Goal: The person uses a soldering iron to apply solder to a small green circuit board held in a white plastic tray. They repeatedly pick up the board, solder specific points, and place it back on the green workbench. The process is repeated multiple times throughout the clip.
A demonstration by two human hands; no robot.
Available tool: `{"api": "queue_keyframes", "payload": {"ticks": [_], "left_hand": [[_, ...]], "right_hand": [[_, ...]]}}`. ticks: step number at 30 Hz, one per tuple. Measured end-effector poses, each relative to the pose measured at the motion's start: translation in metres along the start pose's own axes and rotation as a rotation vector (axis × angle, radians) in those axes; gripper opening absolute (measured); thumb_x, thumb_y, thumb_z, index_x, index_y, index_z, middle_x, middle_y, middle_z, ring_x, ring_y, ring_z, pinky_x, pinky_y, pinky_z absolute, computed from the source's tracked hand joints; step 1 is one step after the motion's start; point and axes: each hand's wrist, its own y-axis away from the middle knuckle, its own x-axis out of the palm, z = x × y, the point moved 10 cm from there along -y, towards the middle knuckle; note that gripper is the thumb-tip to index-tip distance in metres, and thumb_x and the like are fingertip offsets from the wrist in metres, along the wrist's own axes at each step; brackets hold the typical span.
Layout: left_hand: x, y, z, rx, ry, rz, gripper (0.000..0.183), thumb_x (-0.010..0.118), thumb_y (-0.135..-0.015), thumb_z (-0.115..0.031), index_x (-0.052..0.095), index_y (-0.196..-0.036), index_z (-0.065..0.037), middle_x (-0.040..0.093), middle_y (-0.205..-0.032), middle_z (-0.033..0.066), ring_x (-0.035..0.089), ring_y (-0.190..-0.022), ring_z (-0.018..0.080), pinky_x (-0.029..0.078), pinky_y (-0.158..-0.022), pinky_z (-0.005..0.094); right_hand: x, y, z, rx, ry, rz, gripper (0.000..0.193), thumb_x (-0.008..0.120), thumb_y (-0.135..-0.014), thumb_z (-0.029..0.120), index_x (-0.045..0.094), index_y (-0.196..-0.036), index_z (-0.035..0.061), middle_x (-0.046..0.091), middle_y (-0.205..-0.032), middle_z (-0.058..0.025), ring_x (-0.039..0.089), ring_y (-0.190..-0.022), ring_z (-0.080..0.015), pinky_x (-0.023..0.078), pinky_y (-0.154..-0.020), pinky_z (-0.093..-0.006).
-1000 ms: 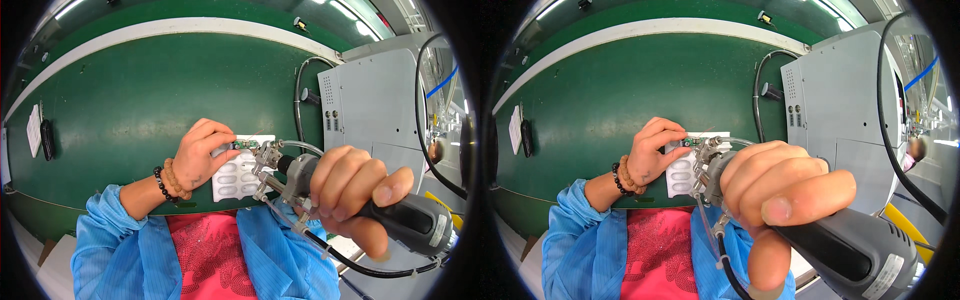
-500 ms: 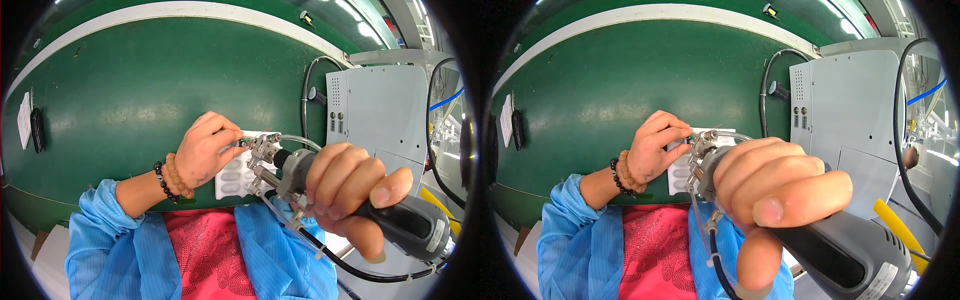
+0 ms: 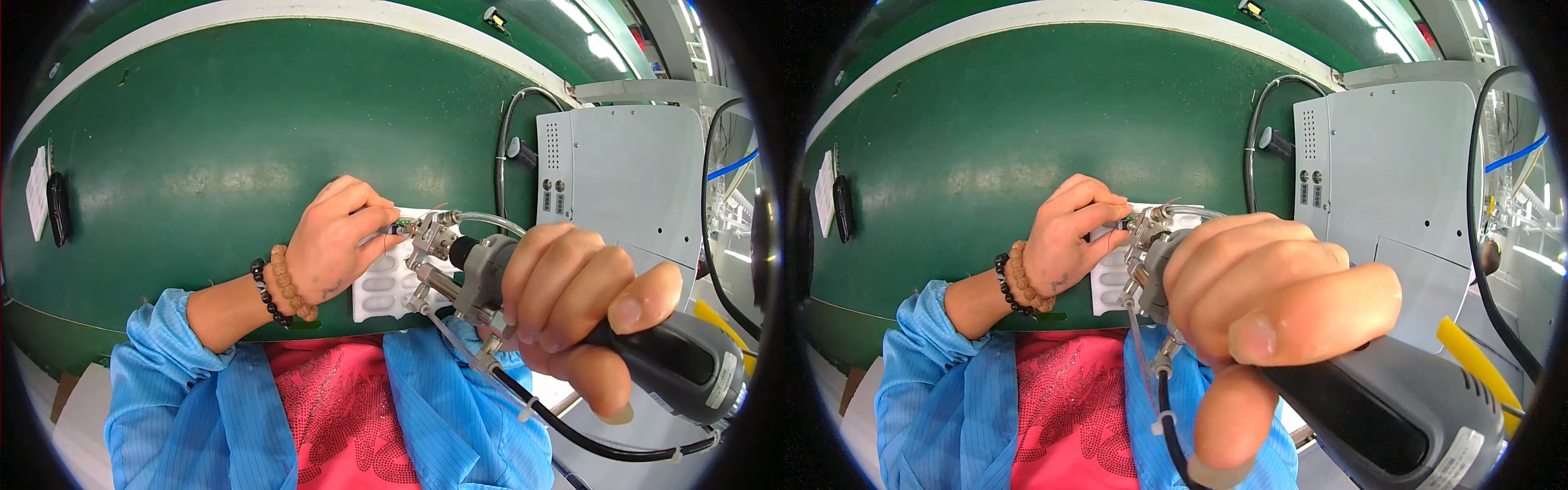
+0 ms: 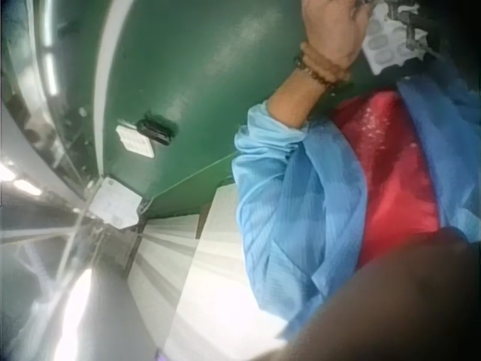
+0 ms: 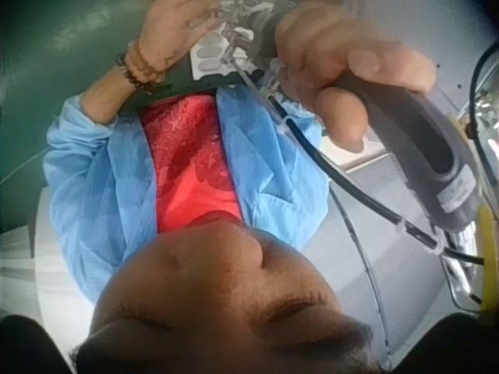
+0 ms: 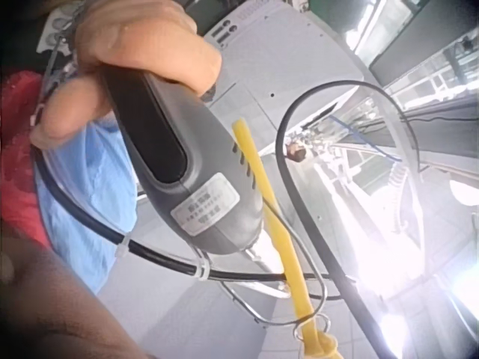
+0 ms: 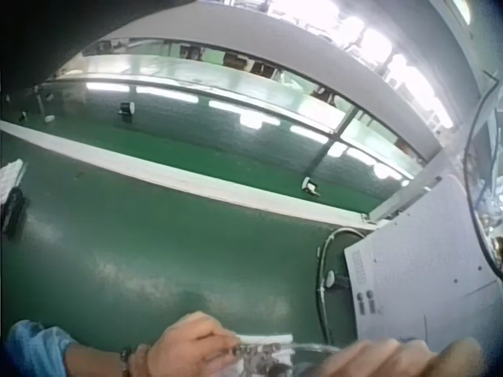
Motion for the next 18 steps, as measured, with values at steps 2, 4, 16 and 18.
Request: {"api": "queue_keyframes", "payload": {"ticks": [2,4,16,18], "left_hand": [[0.000,-0.001,-0.002,0.011,0.012,0.000,0.034,0.083,-0.063,-0.001,0.070,-0.095,-0.002,0.066,-0.093,0.0090,0.061,-0.086,0.0265,0.051,-0.072,0.0354],[0.000,-0.001,-0.003,0.024,0.016,-0.004,0.034,0.083,-0.063,-0.001,0.070,-0.094,-0.001,0.066,-0.093,0.0090,0.061,-0.086,0.0265,0.051,-0.071,0.0354],[0.000,0.001,-0.004,0.008,-0.005,-0.030,0.027,0.084,-0.071,-0.009,0.072,-0.095,-0.002,0.067,-0.091,0.0087,0.061,-0.085,0.0260,0.051,-0.074,0.0354],[-0.002,-0.003,-0.007,0.008,-0.038,-0.018,0.027,0.083,-0.072,-0.011,0.072,-0.095,-0.002,0.067,-0.091,0.0089,0.061,-0.085,0.0264,0.051,-0.075,0.0364]], "right_hand": [[0.000,-0.001,-0.001,0.030,0.013,-0.012,0.047,0.069,-0.090,0.045,0.044,-0.108,0.0093,0.054,-0.069,0.0011,0.052,-0.051,-0.0091,0.044,-0.044,-0.0224],[0.000,-0.002,-0.003,0.041,0.018,-0.036,0.045,0.069,-0.091,0.043,0.044,-0.107,0.0095,0.054,-0.069,0.0014,0.051,-0.051,-0.0087,0.043,-0.044,-0.0223],[-0.043,0.021,0.067,-0.165,-0.145,-0.176,0.046,0.076,-0.087,0.038,0.052,-0.105,0.0032,0.053,-0.065,0.0013,0.052,-0.049,-0.0092,0.048,-0.047,-0.0219],[-0.049,0.028,0.090,-0.192,-0.107,-0.218,0.043,0.077,-0.086,0.034,0.052,-0.102,0.0027,0.054,-0.060,0.0002,0.053,-0.047,-0.0086,0.049,-0.046,-0.0203]]}}
